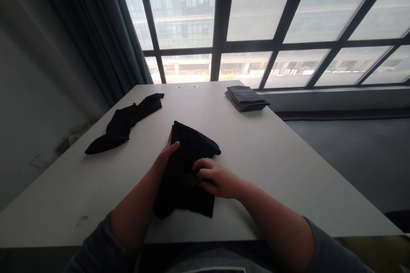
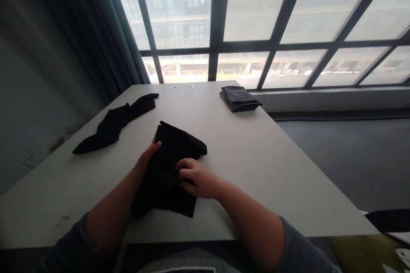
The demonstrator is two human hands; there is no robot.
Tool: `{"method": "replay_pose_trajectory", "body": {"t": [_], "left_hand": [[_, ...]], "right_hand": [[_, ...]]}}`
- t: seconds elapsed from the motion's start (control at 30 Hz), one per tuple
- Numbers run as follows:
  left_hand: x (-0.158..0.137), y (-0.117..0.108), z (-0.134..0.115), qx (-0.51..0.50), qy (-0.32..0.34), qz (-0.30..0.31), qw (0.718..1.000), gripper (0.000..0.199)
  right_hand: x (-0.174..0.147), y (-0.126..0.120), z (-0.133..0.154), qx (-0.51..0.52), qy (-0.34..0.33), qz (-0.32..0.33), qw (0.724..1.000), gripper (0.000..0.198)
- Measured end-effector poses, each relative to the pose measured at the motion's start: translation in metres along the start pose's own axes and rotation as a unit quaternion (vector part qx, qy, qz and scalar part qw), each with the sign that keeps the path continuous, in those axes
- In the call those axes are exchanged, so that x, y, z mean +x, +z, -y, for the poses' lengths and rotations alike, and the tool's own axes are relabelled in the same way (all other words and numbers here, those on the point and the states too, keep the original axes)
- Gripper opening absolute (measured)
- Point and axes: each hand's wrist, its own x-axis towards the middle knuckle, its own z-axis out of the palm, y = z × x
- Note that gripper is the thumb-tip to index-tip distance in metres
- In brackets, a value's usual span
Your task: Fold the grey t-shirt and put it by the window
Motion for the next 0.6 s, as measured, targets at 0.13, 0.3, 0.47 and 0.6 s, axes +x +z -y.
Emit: {"method": "replay_pose_trajectory", "body": {"t": [0.13, 0.3, 0.47, 0.6], "left_hand": [[0.019, -0.022, 0.0, 0.09, 0.044, -0.114, 0.988, 0.107], [0.02, -0.028, -0.004, 0.386, 0.187, -0.255, 0.866, 0.04], [-0.014, 0.032, -0.012, 0.519, 0.162, 0.011, 0.839, 0.039], [-0.029, 0.058, -0.014, 0.621, 0.119, -0.044, 0.773, 0.037]], "right_hand": [[-0.004, -0.001, -0.002, 0.019, 0.088, -0.128, 0.988, 0.007], [-0.005, -0.007, -0.015, -0.058, 0.21, -0.284, 0.934, 0.009], [-0.004, -0.008, -0.022, -0.069, 0.2, -0.281, 0.936, 0.012], [-0.006, -0.012, -0.021, -0.062, 0.13, -0.224, 0.964, 0.012]]}}
